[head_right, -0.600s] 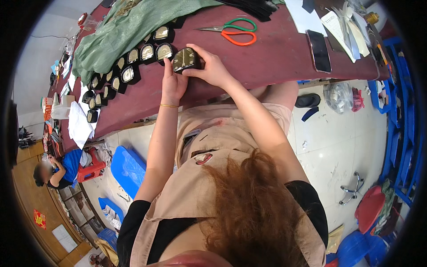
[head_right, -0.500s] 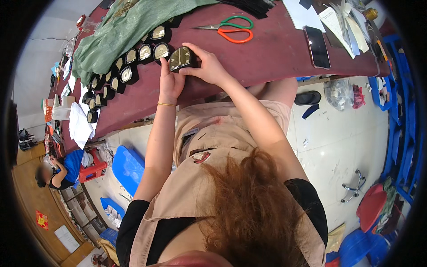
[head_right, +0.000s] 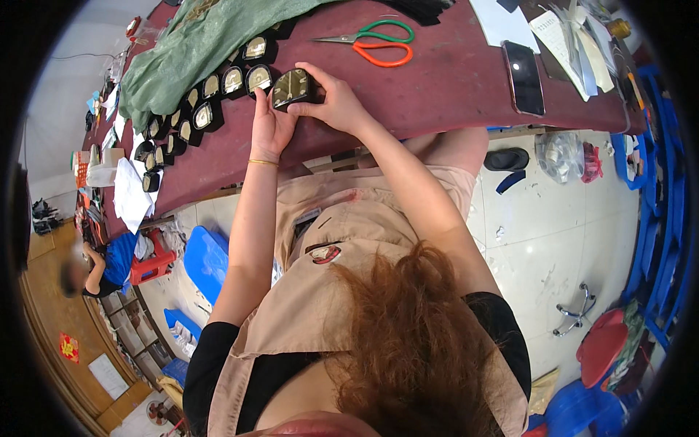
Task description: The person is manually wrapping black material around plastic shoe heel/last components.
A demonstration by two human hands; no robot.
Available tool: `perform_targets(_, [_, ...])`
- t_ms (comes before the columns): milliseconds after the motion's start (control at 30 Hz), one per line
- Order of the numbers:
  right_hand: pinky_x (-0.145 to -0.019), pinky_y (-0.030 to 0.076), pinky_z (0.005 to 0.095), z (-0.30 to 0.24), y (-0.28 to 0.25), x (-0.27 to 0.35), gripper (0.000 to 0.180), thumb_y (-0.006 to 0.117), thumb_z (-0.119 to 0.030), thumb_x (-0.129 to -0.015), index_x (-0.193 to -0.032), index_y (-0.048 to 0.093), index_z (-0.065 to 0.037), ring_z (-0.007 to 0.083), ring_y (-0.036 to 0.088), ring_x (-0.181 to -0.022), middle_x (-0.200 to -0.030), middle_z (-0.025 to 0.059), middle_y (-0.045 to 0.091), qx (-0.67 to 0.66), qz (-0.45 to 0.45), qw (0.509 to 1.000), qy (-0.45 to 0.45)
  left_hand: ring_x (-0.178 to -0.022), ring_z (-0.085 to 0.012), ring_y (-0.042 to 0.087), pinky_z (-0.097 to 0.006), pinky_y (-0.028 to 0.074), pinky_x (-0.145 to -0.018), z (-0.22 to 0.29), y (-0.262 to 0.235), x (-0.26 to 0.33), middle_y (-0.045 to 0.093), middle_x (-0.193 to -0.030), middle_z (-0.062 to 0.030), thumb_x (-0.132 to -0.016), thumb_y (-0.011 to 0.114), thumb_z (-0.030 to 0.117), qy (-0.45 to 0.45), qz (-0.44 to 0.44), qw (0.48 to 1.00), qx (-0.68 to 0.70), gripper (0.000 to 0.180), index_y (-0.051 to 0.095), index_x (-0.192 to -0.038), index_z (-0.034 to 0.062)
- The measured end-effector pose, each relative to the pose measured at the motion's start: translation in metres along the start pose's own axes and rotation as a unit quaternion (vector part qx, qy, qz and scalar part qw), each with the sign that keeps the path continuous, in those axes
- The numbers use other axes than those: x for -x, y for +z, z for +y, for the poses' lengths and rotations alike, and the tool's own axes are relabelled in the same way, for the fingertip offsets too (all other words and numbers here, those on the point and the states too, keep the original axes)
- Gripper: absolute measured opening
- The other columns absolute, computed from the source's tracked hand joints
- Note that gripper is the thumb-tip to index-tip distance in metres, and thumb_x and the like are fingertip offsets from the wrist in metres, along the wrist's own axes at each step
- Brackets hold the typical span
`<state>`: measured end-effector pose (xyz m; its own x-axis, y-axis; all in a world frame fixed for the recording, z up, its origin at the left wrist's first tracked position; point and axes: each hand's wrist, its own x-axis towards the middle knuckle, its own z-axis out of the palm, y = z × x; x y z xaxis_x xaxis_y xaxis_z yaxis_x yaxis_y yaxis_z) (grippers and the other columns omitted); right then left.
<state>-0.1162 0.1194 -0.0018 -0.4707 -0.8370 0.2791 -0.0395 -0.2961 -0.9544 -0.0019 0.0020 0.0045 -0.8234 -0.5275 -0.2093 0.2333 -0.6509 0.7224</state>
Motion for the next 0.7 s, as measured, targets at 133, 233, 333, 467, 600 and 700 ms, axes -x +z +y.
perform_targets(133, [-0.098,0.045,0.0305,-0.003,0.000,-0.001,0.075,0.079,-0.013,-0.076,-0.139,0.039,-0.005,0.0137,0.053,-0.112,-0.123,0.0069,0.055,-0.052,-0.008,0.998,0.042,-0.126,-0.0248,0.045,-0.041,0.034,-0.106,0.000,-0.007,-0.001,0.049,-0.135,-0.0111,-0.098,0.027,0.056,-0.005,-0.017,1.000,0.011,0.068,0.040,-0.136,0.0021])
perform_targets(233, [-0.098,0.044,0.0299,-0.004,-0.003,-0.002,0.075,0.078,-0.011,-0.076,-0.140,0.039,-0.005,0.0127,0.052,-0.112,-0.124,0.0062,0.054,-0.056,-0.007,0.997,0.044,-0.126,-0.0236,0.044,-0.041,0.034,-0.105,-0.003,-0.006,-0.004,0.049,-0.136,-0.0096,-0.097,0.026,0.057,-0.007,-0.016,1.000,0.008,0.068,0.039,-0.138,0.0035])
perform_targets(333, [-0.098,0.045,0.0296,-0.004,-0.005,-0.004,0.074,0.078,-0.011,-0.077,-0.139,0.039,-0.005,0.0123,0.052,-0.112,-0.124,0.0060,0.055,-0.058,-0.006,0.997,0.052,-0.126,-0.0229,0.044,-0.040,0.035,-0.105,-0.001,-0.003,-0.007,0.048,-0.137,-0.0097,-0.097,0.024,0.058,-0.016,-0.034,0.999,-0.007,0.070,0.036,-0.139,0.0042])
perform_targets(467, [-0.097,0.044,0.0288,-0.008,-0.001,-0.008,0.073,0.077,-0.009,-0.078,-0.139,0.039,-0.005,0.0124,0.053,-0.112,-0.124,0.0060,0.054,-0.077,-0.015,0.995,0.055,-0.126,-0.0236,0.044,-0.041,0.035,-0.105,0.005,-0.006,-0.007,0.048,-0.137,-0.0098,-0.097,0.025,0.058,-0.010,-0.033,0.999,-0.005,0.070,0.036,-0.139,0.0037])
perform_targets(600, [-0.095,0.047,0.0303,-0.003,0.007,-0.012,0.074,0.076,-0.006,-0.077,-0.140,0.038,-0.005,0.0144,0.054,-0.112,-0.124,0.0081,0.055,-0.077,-0.013,0.996,0.039,-0.125,-0.0241,0.044,-0.043,0.034,-0.104,0.007,-0.010,-0.002,0.049,-0.134,-0.0096,-0.096,0.031,0.059,-0.002,-0.030,1.000,0.005,0.070,0.040,-0.137,0.0041])
perform_targets(700, [-0.100,0.042,0.0321,-0.005,-0.001,-0.008,0.071,0.072,0.000,-0.078,-0.140,0.037,-0.003,0.0172,0.050,-0.118,-0.129,0.0093,0.051,-0.065,-0.009,0.997,0.042,-0.124,-0.0238,0.046,-0.043,0.035,-0.102,-0.004,-0.008,-0.006,0.051,-0.132,-0.0080,-0.096,0.034,0.057,-0.014,-0.056,0.997,0.053,0.062,0.049,-0.131,0.0092])
